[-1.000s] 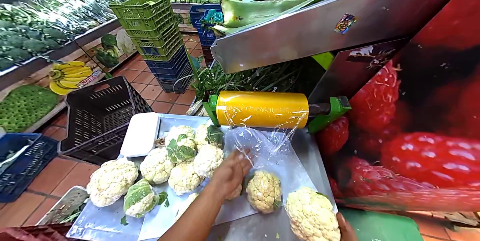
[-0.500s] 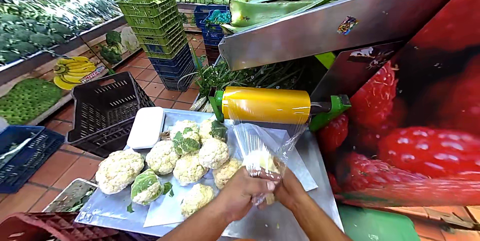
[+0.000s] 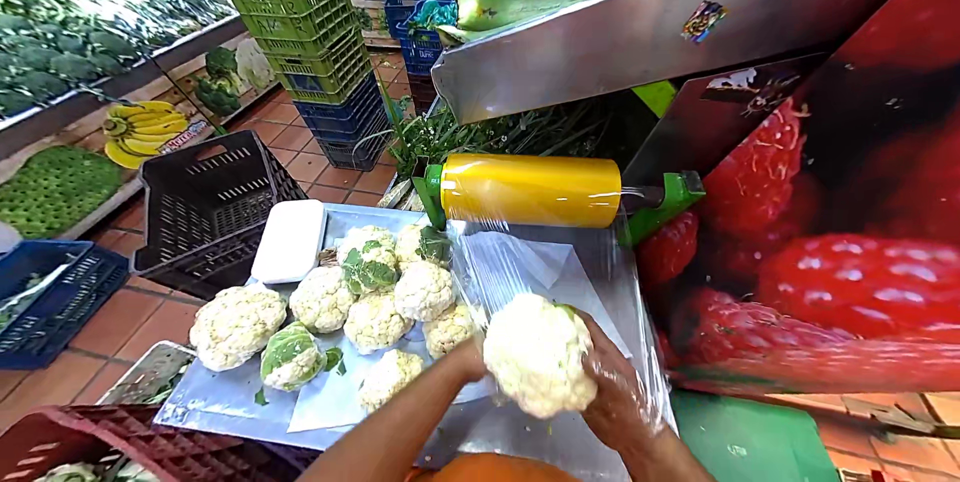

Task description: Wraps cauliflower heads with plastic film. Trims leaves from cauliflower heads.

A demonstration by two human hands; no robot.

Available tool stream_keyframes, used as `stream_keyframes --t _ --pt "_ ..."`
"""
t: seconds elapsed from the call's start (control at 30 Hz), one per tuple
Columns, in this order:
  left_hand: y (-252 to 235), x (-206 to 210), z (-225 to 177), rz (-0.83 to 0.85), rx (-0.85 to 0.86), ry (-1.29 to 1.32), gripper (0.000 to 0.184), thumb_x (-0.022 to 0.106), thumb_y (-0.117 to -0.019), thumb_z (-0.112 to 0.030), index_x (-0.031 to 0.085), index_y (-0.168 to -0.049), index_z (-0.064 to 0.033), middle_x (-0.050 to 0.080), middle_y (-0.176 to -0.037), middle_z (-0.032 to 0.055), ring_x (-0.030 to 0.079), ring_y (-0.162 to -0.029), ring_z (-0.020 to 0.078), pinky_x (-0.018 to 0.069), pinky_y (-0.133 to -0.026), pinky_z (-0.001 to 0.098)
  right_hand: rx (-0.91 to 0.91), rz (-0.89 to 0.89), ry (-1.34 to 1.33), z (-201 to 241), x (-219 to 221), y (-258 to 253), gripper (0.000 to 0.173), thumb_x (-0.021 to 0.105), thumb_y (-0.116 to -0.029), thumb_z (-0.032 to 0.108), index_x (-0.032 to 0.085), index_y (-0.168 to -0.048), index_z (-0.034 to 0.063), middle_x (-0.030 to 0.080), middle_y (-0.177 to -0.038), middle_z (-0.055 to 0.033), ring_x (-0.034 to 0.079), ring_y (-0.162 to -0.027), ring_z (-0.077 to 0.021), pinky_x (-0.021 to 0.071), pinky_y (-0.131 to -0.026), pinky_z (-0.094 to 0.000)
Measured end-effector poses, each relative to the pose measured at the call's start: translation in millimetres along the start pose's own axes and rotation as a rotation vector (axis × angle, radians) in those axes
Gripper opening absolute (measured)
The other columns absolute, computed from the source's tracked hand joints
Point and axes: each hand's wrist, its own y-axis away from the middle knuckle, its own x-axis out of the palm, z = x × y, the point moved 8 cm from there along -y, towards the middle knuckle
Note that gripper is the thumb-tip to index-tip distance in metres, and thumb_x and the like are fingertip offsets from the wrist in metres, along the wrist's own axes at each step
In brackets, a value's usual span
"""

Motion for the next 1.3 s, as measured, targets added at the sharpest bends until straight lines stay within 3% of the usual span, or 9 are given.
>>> stream_keyframes --t 0.13,0.23,0.37,0.6,0.9,1.0,1.1,1.2,1.3 --pt "28 -2 -68 -0.012 0.218 0.248 0.015 0.055 -0.0938 0.005 0.061 -0.107 0.0055 0.065 -0.09 0.0004 0.061 -0.084 -0.0013 0.0519 -0.08 0.0165 -0.133 0.175 0.172 -7 -2 37 0.08 0.084 -0.0785 0.046 0.053 -0.142 0.0089 0.067 -0.13 -0.0041 0.066 -0.114 -0.0141 0.0573 -0.097 -0.0353" --pt "38 15 -66 0.133 0.109 0.232 0.012 0.052 -0.098 0.003 0.062 -0.101 -0.0034 0.063 -0.08 -0.0067 0.06 -0.073 -0.0023 0.053 -0.071 0.0174 -0.158 0.165 0.237 -15 -6 55 0.075 0.088 -0.076 0.04 0.058 -0.139 0.0107 0.068 -0.129 -0.0006 0.066 -0.115 -0.0107 0.0572 -0.098 -0.033" --pt "37 26 -16 0.344 0.063 0.449 0.033 0.039 -0.0983 -0.014 0.069 -0.11 -0.0105 0.074 -0.099 -0.0001 0.071 -0.09 0.0085 0.0604 -0.081 0.0292 -0.253 0.226 0.406 -21 -10 58 0.07 0.087 -0.0764 0.047 0.064 -0.134 0.0138 0.066 -0.132 -0.0016 0.061 -0.123 -0.0123 0.0529 -0.106 -0.0356" --pt "60 18 4 0.338 0.206 0.428 0.053 0.061 -0.0982 -0.048 0.063 -0.134 -0.0085 0.068 -0.127 0.0036 0.065 -0.115 0.0138 0.0544 -0.1 0.0352 -0.297 0.295 0.611 -22 -15 53 0.067 0.087 -0.0758 0.049 0.065 -0.133 0.0222 0.065 -0.129 -0.0002 0.058 -0.123 -0.0112 0.0513 -0.105 -0.0346" --pt "116 26 -44 0.326 0.719 0.037 0.051 0.068 -0.0941 -0.05 0.074 -0.118 -0.0049 0.069 -0.124 0.0068 0.061 -0.12 0.0107 0.0501 -0.104 0.0309 -0.232 0.436 0.782 31 5 80 0.065 0.085 -0.0758 0.05 0.07 -0.126 0.011 0.062 -0.137 -0.0147 0.053 -0.134 -0.0216 0.0409 -0.115 -0.042" --pt "140 32 -56 0.304 0.853 -0.106 0.048 0.071 -0.0938 -0.046 0.073 -0.121 -0.0056 0.069 -0.126 0.0117 0.062 -0.121 0.0169 0.052 -0.105 0.0347 -0.228 0.368 0.944 78 -46 61 0.069 0.078 -0.0828 0.055 0.056 -0.142 0.0264 0.061 -0.137 0.0056 0.06 -0.121 -0.0086 0.0552 -0.1 -0.0316" --pt "155 41 -62 0.335 0.904 -0.173 0.041 0.074 -0.0938 -0.037 0.073 -0.122 -0.0066 0.066 -0.132 0.0151 0.058 -0.13 0.0227 0.0481 -0.112 0.0386 -0.534 0.093 1.296 170 -42 37 0.046 0.07 -0.0927 0.045 0.064 -0.131 0.0202 0.068 -0.119 0.0 0.066 -0.099 -0.0133 0.0578 -0.084 -0.0373" --pt "160 46 -63 0.331 0.928 -0.192 0.041 0.076 -0.0929 -0.035 0.073 -0.122 -0.0069 0.066 -0.132 0.015 0.06 -0.128 0.0216 0.0498 -0.11 0.0369 -0.764 0.27 1.502 186 50 10 0.078 0.081 -0.0798 0.048 0.05 -0.145 0.0177 0.055 -0.141 -0.0095 0.053 -0.129 -0.026 0.046 -0.106 -0.0489" --pt "165 51 -61 0.296 0.958 -0.204 0.041 0.075 -0.0929 -0.036 0.074 -0.12 -0.0054 0.066 -0.131 0.0173 0.061 -0.126 0.0223 0.0513 -0.108 0.037 -0.679 0.722 1.769 91 118 -32 0.116 0.087 -0.0633 0.063 0.034 -0.16 0.0294 0.027 -0.167 -0.0164 0.026 -0.152 -0.043 0.0258 -0.117 -0.067"
